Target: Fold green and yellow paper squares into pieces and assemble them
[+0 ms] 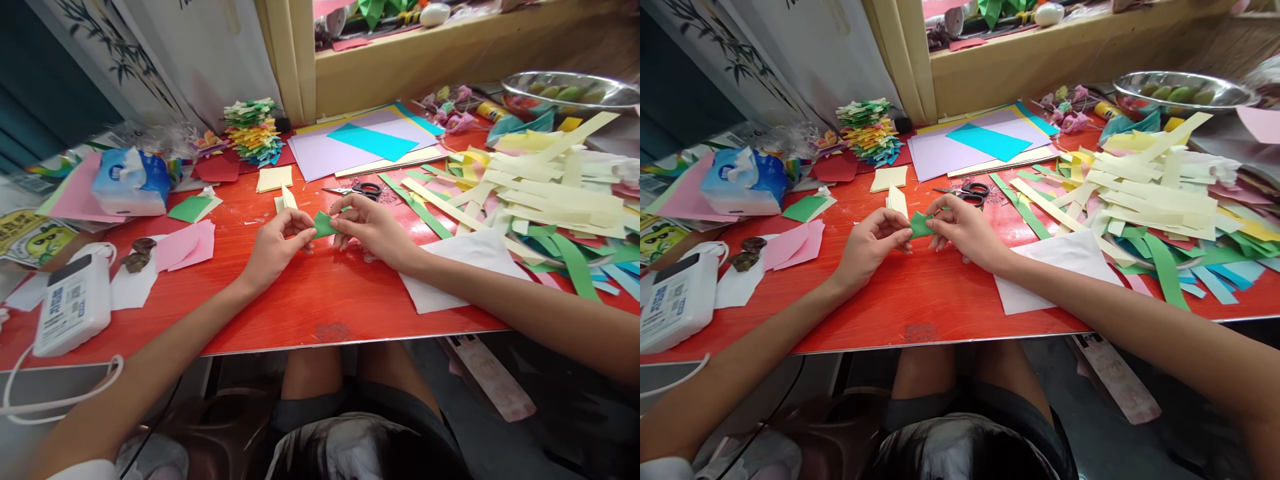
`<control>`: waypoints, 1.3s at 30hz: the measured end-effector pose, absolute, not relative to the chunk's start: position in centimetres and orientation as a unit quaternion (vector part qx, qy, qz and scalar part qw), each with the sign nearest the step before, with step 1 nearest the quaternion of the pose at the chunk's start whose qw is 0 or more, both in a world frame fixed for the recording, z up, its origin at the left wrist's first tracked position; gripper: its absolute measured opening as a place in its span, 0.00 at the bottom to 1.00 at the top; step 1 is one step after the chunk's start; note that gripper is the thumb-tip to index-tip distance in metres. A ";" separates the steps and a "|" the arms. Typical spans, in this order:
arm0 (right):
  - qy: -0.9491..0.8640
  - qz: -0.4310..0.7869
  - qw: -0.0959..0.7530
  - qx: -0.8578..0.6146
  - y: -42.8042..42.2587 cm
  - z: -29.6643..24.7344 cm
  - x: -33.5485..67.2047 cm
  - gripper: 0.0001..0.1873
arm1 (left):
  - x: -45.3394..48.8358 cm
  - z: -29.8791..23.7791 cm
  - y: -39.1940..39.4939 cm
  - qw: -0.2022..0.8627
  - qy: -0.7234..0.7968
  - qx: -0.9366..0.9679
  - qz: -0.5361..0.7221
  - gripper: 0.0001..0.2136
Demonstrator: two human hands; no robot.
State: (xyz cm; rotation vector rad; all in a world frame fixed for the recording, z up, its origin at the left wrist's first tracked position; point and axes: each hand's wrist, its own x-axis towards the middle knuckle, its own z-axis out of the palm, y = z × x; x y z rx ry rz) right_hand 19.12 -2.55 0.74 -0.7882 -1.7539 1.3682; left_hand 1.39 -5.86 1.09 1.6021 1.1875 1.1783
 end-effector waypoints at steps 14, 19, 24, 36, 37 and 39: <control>-0.642 0.605 0.387 -0.269 -2.3 0.8 18.9 0.08 | 1.1 0.9 -5.5 0.448 0.450 0.603 0.482 0.07; -0.590 0.656 0.383 -0.275 -2.1 0.6 18.8 0.09 | 1.0 0.9 -5.5 0.454 0.443 0.589 0.501 0.06; -0.548 0.694 0.386 -0.263 -2.0 0.4 18.7 0.08 | 1.1 0.9 -5.6 0.440 0.444 0.591 0.510 0.05; -0.547 0.693 0.380 -0.277 -1.9 0.4 18.8 0.07 | 1.1 1.1 -5.8 0.426 0.454 0.628 0.468 0.07; -0.551 0.689 0.381 -0.278 -1.9 0.4 18.8 0.07 | 1.2 1.1 -5.8 0.432 0.451 0.625 0.468 0.06; -0.559 0.679 0.383 -0.284 -1.9 0.4 18.8 0.07 | 1.2 1.1 -5.8 0.449 0.448 0.613 0.472 0.06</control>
